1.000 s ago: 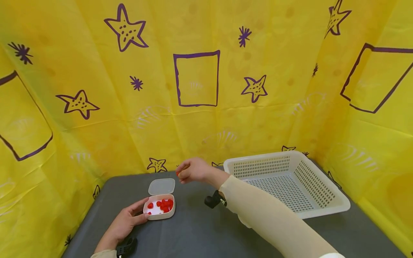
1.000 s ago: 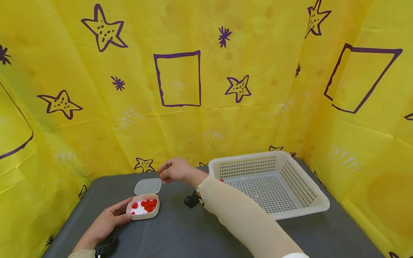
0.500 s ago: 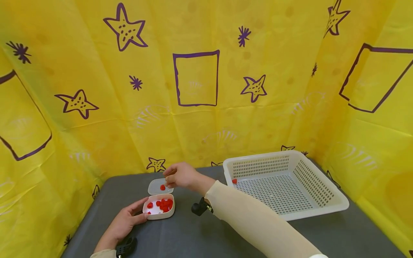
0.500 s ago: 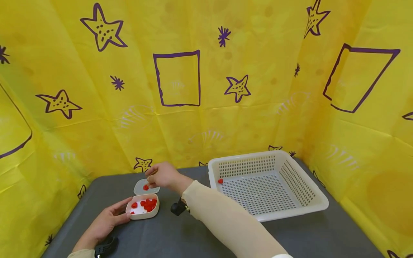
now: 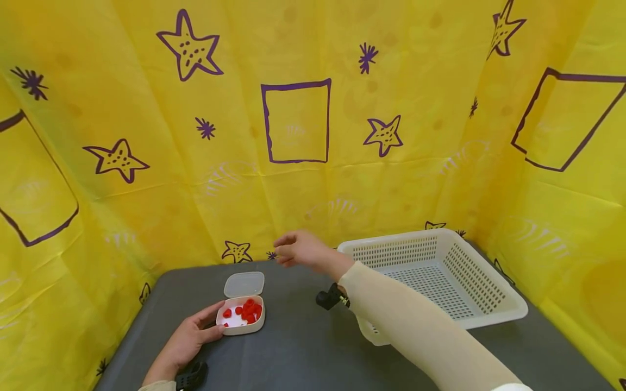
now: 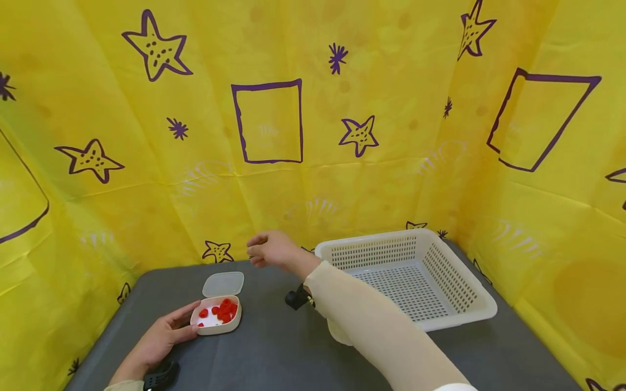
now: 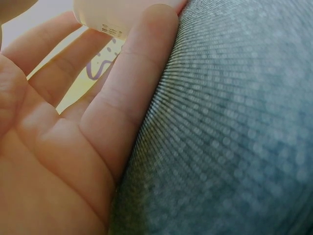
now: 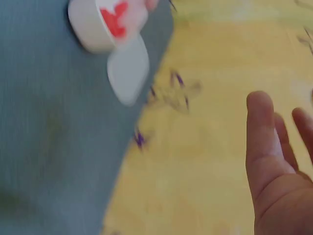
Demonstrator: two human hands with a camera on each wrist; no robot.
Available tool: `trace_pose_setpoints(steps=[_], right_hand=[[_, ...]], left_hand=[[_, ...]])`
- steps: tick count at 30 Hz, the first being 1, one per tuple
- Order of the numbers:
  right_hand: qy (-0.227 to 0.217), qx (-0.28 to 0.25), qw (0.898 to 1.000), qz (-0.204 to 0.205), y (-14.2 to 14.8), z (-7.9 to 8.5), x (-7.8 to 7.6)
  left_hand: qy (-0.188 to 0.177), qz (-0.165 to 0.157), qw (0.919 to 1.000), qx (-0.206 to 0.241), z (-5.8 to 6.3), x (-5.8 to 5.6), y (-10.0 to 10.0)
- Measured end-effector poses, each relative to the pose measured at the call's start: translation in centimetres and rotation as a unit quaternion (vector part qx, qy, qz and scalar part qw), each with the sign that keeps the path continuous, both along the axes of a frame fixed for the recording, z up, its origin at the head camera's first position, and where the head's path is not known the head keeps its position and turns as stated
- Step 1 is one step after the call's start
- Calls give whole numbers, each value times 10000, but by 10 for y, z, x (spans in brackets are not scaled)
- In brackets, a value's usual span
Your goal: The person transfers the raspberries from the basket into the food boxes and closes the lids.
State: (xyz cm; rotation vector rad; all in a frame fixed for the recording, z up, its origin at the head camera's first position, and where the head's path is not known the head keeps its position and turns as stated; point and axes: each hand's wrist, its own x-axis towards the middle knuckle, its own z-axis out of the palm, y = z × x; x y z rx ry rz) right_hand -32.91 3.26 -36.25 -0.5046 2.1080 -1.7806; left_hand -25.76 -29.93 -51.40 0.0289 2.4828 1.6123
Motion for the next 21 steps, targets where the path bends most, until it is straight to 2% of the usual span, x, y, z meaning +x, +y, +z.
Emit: trace_pose_setpoints(steps=[3,6,10,13,15,21], right_hand=[[-81,-325,9994,-59,41,12,-10],[-204,-614,9979,-60,87,17,-20],[-340,-570,9977,-137,143,12,-24],[-421,-152,9988,-188,174,-4,-24],[-468,346,9981,-198,189,-19,-24],[-369,1689,9848,167,202,-58,-25]], left_hand=[[-23,9,10000,-12,-1,1,-1],[-70,30,10000,-2,-2,1,-3],[-84,29,10000,4,-2,2,-4],[-86,64,9999,14,-2,3,-4],[-89,64,9999,-23,-2,3,-3],[-58,56,9999,-98,-2,1,0]])
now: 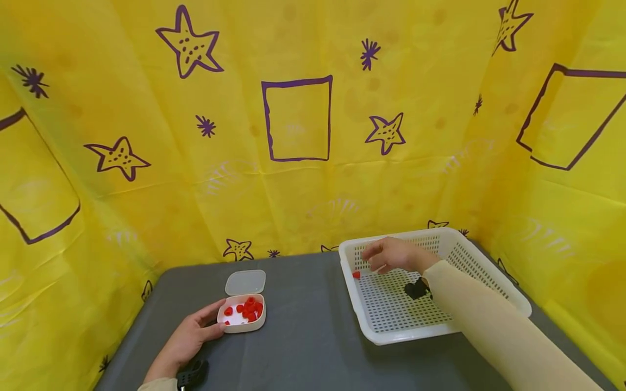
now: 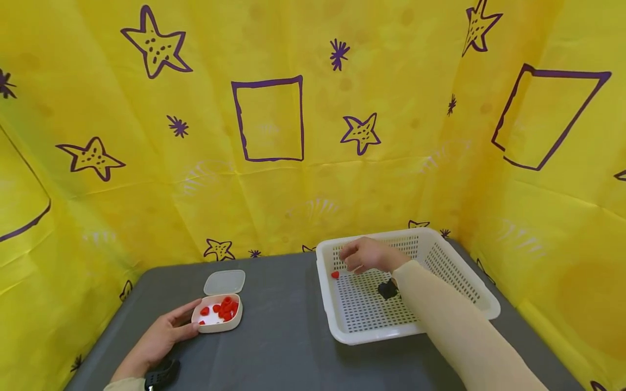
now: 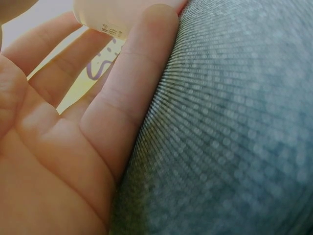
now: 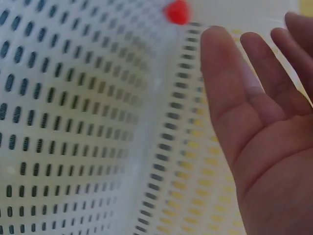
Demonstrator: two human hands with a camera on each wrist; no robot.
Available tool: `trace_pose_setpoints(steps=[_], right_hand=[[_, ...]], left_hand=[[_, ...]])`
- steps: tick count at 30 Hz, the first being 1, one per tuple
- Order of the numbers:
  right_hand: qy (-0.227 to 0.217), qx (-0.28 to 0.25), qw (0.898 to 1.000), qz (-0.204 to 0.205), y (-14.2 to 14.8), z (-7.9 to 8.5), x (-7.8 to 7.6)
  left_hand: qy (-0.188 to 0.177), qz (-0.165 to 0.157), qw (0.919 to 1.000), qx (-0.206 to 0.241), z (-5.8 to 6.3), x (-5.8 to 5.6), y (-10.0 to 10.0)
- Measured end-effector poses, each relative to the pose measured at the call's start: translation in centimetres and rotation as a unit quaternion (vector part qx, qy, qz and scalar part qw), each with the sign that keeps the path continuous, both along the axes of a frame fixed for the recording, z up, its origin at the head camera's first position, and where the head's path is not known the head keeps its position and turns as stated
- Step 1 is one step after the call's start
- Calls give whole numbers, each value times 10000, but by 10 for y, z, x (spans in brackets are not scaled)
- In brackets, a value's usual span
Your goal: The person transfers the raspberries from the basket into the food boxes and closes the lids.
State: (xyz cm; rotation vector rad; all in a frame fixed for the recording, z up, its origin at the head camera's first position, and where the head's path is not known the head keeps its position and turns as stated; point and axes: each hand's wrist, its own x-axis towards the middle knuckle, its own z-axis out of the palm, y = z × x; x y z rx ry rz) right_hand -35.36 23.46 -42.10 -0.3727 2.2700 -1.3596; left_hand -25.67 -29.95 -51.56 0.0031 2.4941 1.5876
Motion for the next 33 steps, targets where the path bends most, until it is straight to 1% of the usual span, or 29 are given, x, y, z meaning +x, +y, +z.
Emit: trace_pose_setpoints(steps=[2,4,9,13,15,20,23,25,28,31,33], right_hand=[[116,251,9995,168,-3,-8,-1],[200,460,9985,235,-8,-13,-1],[291,935,9949,252,-19,-24,-1],[425,1223,9911,306,-25,-32,-2],[564,1403,9879,343,-29,-35,-2],[765,1699,9818,376,-38,-41,-2],[746,1751,9813,297,-41,-43,-3],[787,1790,9804,257,-43,-44,-3],[1086,2050,9720,383,-45,-45,-3],[1448,2342,9600,512,-46,-45,-1],[1594,2459,9545,556,-47,-45,-1]], left_hand=[[18,14,10000,39,0,0,0],[20,22,10000,73,1,0,1],[-12,37,10000,82,2,1,2],[9,36,10000,61,2,1,3],[28,33,10000,60,2,0,3],[128,-82,9998,133,1,0,2],[183,-145,9995,200,0,-1,1],[183,-124,9996,183,-1,-2,1],[175,-90,9997,137,-2,-2,0],[144,-78,9998,121,-2,-2,0],[119,-66,9998,146,-2,-1,0]])
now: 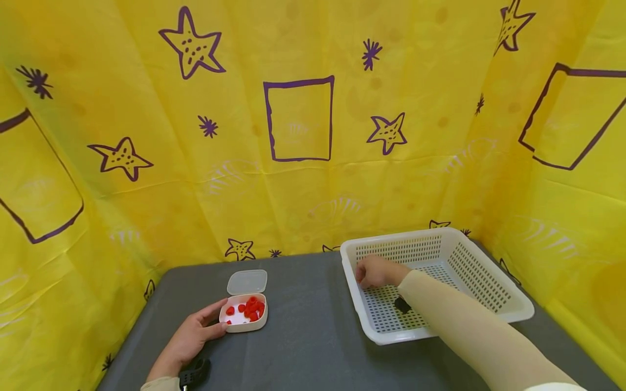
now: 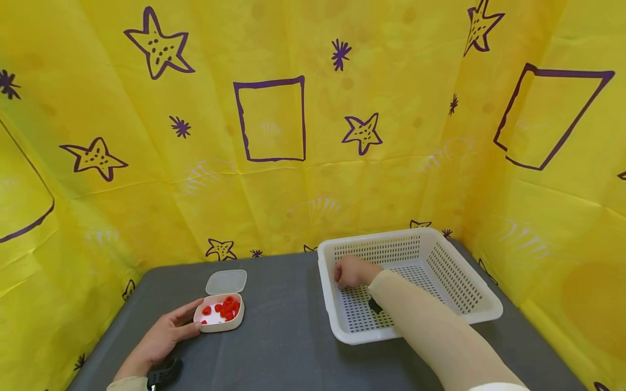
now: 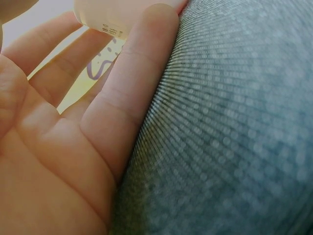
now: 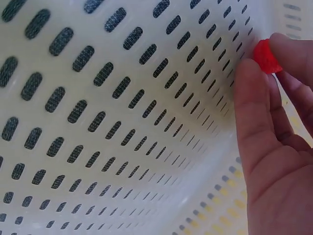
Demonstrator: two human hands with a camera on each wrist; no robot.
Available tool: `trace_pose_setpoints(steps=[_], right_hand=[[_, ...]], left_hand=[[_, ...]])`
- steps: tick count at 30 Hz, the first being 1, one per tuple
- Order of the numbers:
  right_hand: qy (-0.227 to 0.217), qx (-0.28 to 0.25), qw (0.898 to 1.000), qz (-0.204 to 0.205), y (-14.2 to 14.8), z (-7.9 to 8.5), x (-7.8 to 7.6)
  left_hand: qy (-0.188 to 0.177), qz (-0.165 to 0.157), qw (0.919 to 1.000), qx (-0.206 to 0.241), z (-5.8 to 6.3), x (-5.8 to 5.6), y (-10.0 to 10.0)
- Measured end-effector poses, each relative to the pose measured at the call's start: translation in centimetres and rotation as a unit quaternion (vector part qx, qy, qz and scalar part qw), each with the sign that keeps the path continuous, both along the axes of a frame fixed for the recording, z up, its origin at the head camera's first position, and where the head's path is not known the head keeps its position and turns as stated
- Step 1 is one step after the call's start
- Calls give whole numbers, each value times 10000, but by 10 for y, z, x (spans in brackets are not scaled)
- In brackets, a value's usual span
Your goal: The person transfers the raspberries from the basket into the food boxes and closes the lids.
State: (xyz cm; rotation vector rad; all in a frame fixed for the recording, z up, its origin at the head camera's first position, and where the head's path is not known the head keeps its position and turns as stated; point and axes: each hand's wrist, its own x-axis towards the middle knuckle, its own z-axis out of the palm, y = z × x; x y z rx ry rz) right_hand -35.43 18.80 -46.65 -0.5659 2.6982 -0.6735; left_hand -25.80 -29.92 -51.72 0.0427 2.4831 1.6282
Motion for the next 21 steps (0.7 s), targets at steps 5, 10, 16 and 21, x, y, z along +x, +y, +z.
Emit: trace_pose_setpoints(steps=[5,10,16,21], right_hand=[[91,28,9999,50,1,4,2],[-400,-1020,9935,-323,14,19,0],[-1291,-3604,9195,-892,31,61,-3],[-1598,-4804,8559,-1055,17,98,0]], left_hand=[[-13,6,10000,-4,1,1,0],[-56,25,10000,45,1,1,1],[-52,36,10000,56,1,2,0],[-55,33,10000,62,1,2,0]])
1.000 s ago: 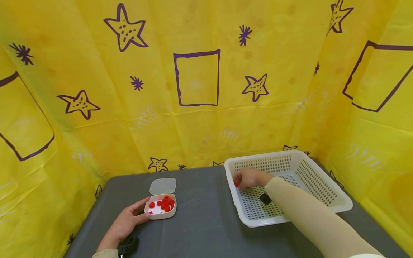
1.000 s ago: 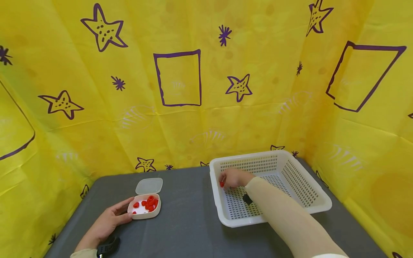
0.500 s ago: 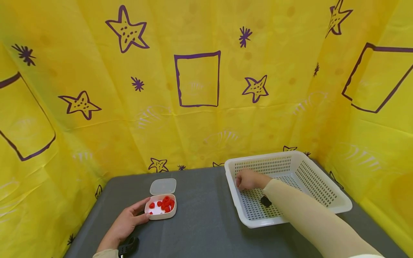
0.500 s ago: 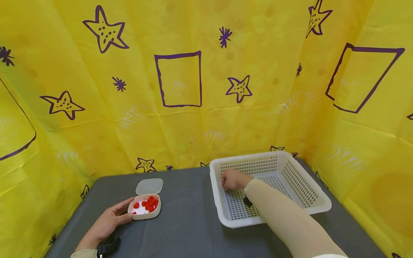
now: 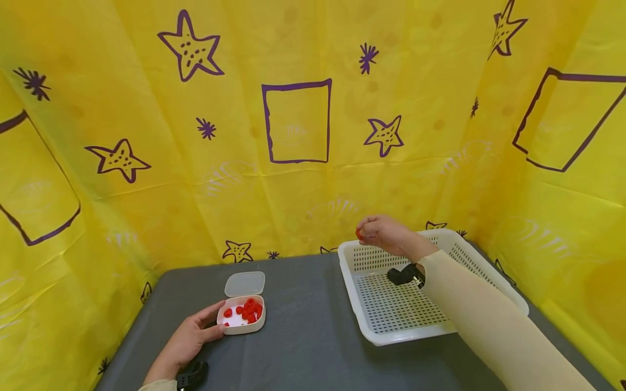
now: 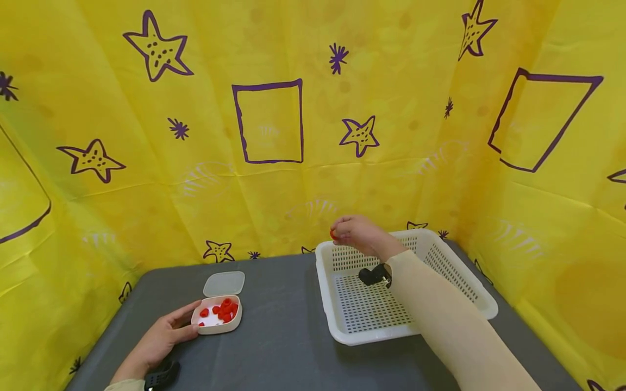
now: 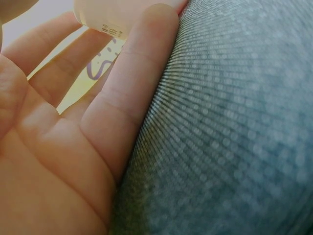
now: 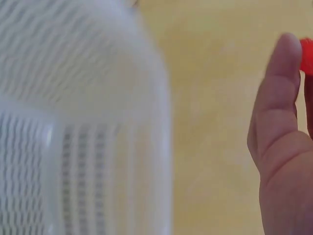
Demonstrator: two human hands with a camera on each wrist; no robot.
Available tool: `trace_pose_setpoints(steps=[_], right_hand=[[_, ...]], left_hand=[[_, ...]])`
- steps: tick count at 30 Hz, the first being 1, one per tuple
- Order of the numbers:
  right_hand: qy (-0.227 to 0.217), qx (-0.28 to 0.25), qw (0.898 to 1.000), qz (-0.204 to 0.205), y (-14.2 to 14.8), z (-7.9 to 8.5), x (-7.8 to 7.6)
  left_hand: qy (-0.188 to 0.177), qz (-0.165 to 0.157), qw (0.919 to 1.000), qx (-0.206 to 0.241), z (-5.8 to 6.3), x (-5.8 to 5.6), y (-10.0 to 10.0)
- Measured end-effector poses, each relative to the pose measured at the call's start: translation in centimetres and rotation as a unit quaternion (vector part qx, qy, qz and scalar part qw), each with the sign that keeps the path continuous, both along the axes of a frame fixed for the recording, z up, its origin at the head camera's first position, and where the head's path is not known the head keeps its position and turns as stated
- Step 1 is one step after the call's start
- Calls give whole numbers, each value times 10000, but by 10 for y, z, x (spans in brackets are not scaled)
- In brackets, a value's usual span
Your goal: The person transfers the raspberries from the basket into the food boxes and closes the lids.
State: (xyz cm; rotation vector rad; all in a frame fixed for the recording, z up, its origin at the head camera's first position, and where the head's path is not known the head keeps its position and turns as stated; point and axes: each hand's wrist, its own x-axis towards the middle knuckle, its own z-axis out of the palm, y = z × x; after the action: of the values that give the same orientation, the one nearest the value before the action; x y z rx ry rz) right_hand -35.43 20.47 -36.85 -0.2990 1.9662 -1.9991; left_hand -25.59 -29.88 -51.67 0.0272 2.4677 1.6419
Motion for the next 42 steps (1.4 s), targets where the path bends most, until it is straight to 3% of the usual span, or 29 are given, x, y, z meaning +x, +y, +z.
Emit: trace_pose_setpoints(steps=[4,8,14,17,20,29,42], right_hand=[[-64,-447,9989,-96,-39,16,6],[17,-528,9986,-40,-93,17,14],[358,113,9992,116,-165,7,27],[492,563,9971,142,-193,0,34],[445,682,9966,140,-215,-8,39],[416,1198,9919,-2,-247,-18,49],[160,977,9949,-210,-258,-21,54]], left_hand=[[14,-10,10000,-4,0,0,0],[48,-32,10000,-27,0,0,-1],[34,-33,10000,-51,0,1,-1],[27,-10,10000,-79,1,1,-1],[-21,49,10000,-74,3,1,0],[57,-103,9999,-62,4,0,1],[80,-112,9997,183,2,0,2]])
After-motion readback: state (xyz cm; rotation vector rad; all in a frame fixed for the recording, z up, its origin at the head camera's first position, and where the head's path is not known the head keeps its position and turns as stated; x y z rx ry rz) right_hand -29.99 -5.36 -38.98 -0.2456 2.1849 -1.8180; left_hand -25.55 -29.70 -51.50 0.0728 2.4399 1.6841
